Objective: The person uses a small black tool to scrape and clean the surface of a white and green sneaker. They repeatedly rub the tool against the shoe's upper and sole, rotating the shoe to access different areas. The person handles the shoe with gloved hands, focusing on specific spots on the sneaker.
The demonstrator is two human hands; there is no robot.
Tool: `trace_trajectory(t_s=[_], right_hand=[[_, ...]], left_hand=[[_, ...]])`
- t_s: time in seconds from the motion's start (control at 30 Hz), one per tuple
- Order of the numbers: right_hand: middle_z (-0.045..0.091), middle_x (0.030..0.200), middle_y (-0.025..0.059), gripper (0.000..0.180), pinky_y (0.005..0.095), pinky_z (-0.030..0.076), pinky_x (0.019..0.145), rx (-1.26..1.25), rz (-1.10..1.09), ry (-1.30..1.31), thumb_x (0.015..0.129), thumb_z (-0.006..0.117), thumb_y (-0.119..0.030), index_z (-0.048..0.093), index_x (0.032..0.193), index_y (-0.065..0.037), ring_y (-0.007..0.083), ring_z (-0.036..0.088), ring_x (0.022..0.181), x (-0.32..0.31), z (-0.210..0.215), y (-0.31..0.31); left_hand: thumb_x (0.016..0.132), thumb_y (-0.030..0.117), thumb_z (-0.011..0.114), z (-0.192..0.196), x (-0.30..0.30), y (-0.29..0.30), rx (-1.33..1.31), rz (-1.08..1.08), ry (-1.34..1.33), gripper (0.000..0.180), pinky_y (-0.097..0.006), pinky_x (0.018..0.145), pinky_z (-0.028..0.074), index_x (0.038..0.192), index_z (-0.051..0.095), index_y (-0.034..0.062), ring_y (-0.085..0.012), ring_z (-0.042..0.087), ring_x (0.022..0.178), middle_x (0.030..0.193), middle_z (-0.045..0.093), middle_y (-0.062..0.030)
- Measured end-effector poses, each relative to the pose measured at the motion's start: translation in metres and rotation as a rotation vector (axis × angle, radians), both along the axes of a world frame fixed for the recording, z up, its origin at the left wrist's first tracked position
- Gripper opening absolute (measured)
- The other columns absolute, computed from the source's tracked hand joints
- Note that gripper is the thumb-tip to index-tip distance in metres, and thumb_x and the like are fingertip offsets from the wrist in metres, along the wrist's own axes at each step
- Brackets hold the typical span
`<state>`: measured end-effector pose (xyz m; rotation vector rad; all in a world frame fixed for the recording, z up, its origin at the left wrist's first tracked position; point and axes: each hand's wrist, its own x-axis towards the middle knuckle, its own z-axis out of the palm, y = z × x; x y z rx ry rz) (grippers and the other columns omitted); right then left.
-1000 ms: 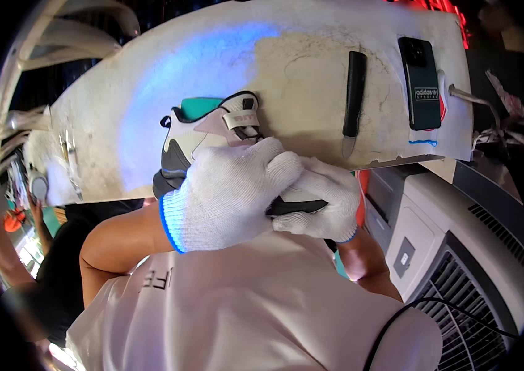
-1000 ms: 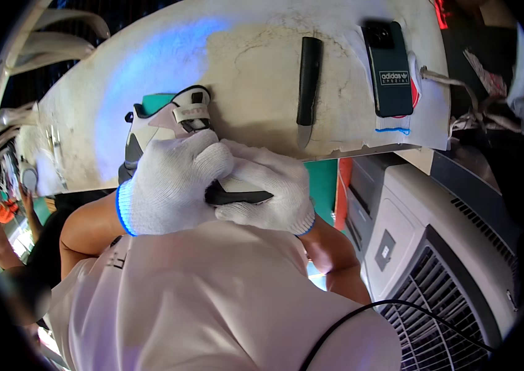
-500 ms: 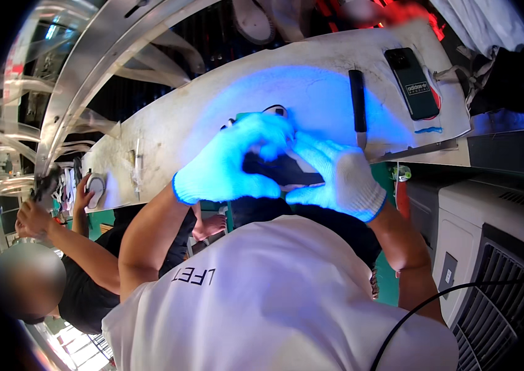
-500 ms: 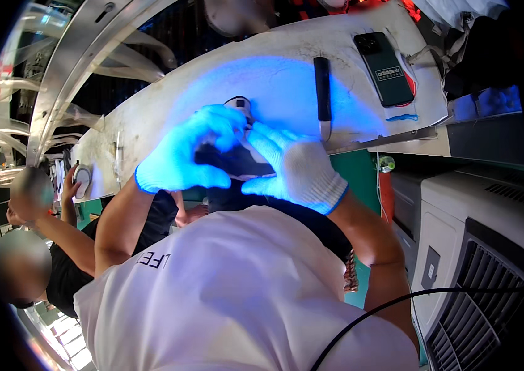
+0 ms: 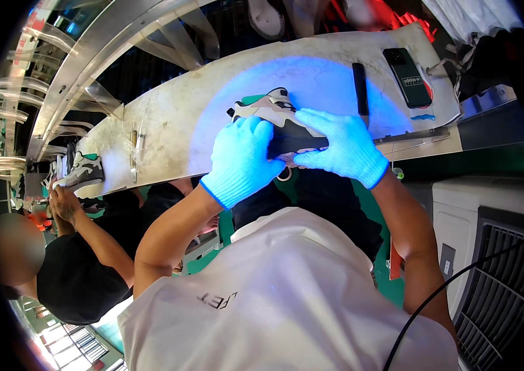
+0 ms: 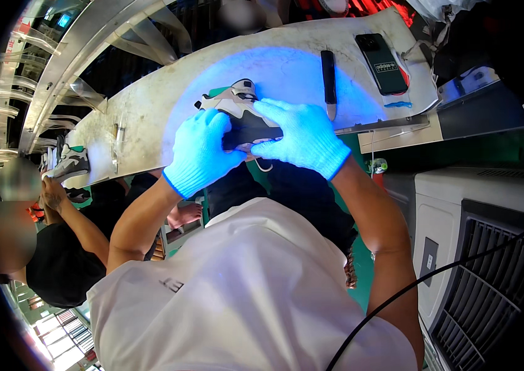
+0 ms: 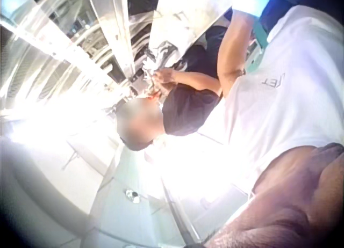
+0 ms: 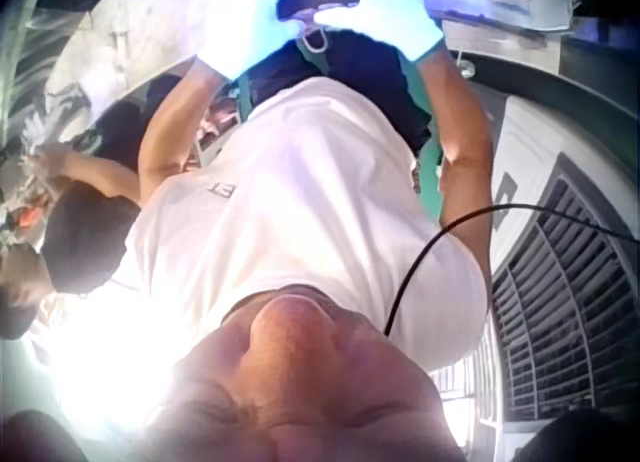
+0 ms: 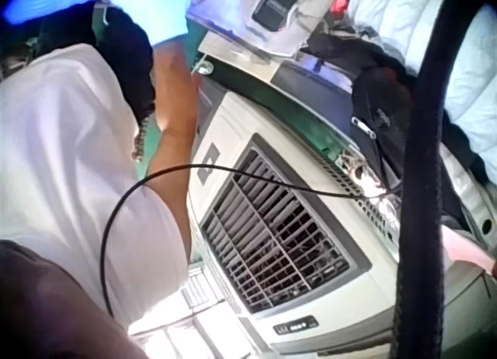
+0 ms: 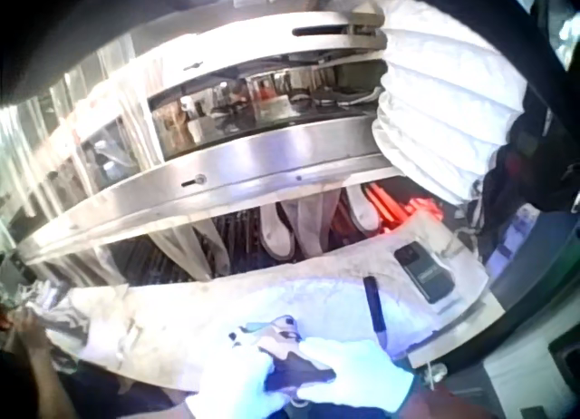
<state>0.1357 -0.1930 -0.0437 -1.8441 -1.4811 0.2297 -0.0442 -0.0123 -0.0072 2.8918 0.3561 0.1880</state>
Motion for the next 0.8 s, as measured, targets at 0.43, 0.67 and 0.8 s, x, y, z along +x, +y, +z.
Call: trace_trajectory(t_s=[0.43,0.67,0.8], right_hand=[[0.073,0.141,0.0257,0.079,0.0440,0.060,0.107,-0.031,0.034,0.150,0.080,0.097,-0.034,0.070,0.144,0.003,0.0390,0.075,0.126,-0.003,0.015,0.001],[0.074,0.138,0.0242,0.081,0.0438,0.060,0.104,-0.064,0.008,0.157,0.076,0.098,-0.028,0.070,0.149,-0.005,0.0423,0.075,0.120,-0.006,0.028,0.007],[0.078,0.120,0.0220,0.075,0.0455,0.061,0.093,-0.173,0.035,0.289,0.076,0.097,-0.038,0.073,0.139,-0.006,0.0414,0.076,0.108,0.002,0.038,0.020]], left_hand=[[0.061,0.023,0.102,0.014,0.022,0.025,-0.317,-0.093,0.086,0.049,-0.046,0.072,0.055,0.087,0.063,0.0095,-0.0364,0.068,0.082,0.089,0.068,-0.0123],[0.060,0.026,0.102,0.020,0.034,0.036,-0.467,-0.099,0.121,0.054,-0.045,0.073,0.057,0.095,0.065,0.0104,-0.0346,0.070,0.083,0.092,0.069,-0.0101],[0.062,0.029,0.098,0.014,0.039,0.046,-0.440,-0.203,0.088,0.056,-0.049,0.078,0.057,0.105,0.067,0.0111,-0.0344,0.072,0.094,0.100,0.072,-0.0097]])
